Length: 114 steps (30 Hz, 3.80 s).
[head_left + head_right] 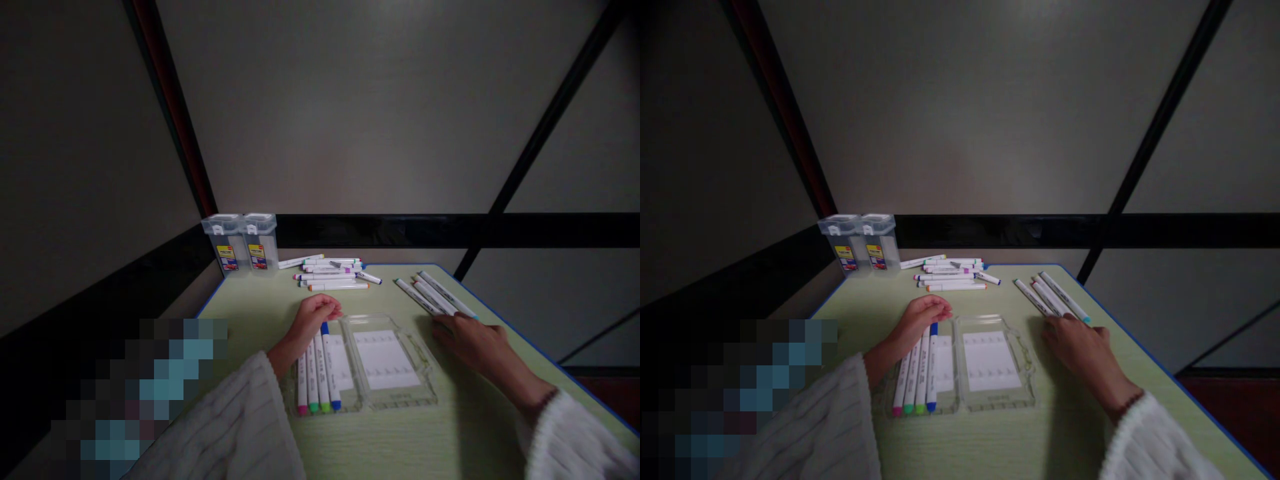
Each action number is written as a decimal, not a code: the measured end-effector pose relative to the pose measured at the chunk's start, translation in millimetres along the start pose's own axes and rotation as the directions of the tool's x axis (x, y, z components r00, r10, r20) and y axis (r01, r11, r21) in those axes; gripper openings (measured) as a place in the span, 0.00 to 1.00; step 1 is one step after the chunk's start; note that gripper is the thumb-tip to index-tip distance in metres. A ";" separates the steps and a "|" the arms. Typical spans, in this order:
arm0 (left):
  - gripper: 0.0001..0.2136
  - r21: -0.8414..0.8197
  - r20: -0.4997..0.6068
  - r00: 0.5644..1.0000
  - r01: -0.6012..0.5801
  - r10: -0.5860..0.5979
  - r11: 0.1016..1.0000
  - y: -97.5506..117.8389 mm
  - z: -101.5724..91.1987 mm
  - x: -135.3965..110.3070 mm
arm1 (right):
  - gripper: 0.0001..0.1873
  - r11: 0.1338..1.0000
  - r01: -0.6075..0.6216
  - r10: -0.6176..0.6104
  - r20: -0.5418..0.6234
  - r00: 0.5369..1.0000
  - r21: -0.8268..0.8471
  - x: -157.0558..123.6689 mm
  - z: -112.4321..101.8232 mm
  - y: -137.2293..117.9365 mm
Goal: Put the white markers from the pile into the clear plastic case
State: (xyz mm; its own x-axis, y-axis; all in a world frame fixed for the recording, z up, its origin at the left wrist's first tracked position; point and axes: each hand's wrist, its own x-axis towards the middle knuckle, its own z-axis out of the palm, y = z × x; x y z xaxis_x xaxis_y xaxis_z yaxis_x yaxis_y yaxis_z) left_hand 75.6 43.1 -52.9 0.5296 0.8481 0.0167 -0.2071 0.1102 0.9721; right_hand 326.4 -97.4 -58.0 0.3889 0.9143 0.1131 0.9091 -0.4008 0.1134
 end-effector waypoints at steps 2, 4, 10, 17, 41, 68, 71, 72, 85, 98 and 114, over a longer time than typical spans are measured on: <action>0.06 0.001 -0.003 1.000 0.003 -0.003 1.000 0.7 0.2 -0.3 | 0.16 1.000 -0.001 0.001 -0.003 1.000 -0.001 -0.1 0.0 0.2; 0.06 0.002 -0.005 1.000 0.009 -0.009 1.000 1.2 0.5 -0.5 | 0.17 1.000 -0.002 0.002 -0.009 1.000 -0.004 -0.2 -0.4 0.2; 0.05 0.010 -0.008 1.000 0.011 -0.011 1.000 1.2 0.7 0.1 | 0.16 1.000 -0.019 0.018 -0.035 0.999 -0.019 -0.8 -2.9 -1.7; 0.06 0.014 -0.009 1.000 0.007 -0.007 1.000 1.2 0.6 -0.3 | 0.16 0.999 -0.029 0.028 -0.056 0.998 -0.029 -1.7 -2.4 -2.6; 0.04 0.019 -0.005 1.000 0.002 -0.001 1.000 -0.7 0.0 0.8 | 0.19 0.999 -0.023 0.021 -0.057 0.998 -0.036 -0.5 4.5 0.6; 0.04 0.061 -0.006 1.000 0.006 -0.006 0.998 2.4 1.6 -1.2 | 0.15 0.997 0.068 -0.073 -0.119 0.990 -0.045 -0.5 5.8 -5.2; 0.04 0.069 -0.005 1.000 0.005 -0.004 0.998 2.4 1.6 -1.3 | 0.14 0.996 0.081 -0.086 -0.122 0.989 -0.045 -0.6 6.0 -5.3; 0.04 0.071 -0.004 1.000 0.003 -0.003 0.997 2.3 1.6 -1.4 | 0.14 0.995 0.087 -0.091 -0.122 0.988 -0.045 -0.6 6.1 -5.2; 0.03 0.143 0.017 1.000 -0.019 0.017 0.989 2.3 1.9 -1.5 | 0.13 0.990 0.131 -0.136 -0.112 0.984 -0.051 -1.2 4.5 -8.0; 0.03 0.364 0.101 0.993 -0.100 0.068 0.926 1.4 2.5 1.9 | 0.13 0.994 0.100 -0.105 -0.117 0.988 -0.043 -2.6 0.8 -14.6; 0.13 0.950 0.261 0.903 -0.303 0.340 0.075 8.0 -17.6 -4.5 | 0.13 0.982 0.190 -0.184 -0.232 0.955 0.002 -9.7 -13.9 -30.1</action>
State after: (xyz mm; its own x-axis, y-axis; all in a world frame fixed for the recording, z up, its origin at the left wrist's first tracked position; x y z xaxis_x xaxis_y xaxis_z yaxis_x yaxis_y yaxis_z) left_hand 57.0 49.2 -49.4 0.6229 0.6683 0.4066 0.6055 -0.7410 0.2902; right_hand 293.1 -95.1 -48.8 0.1692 0.9335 0.3163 0.9667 -0.2197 0.1314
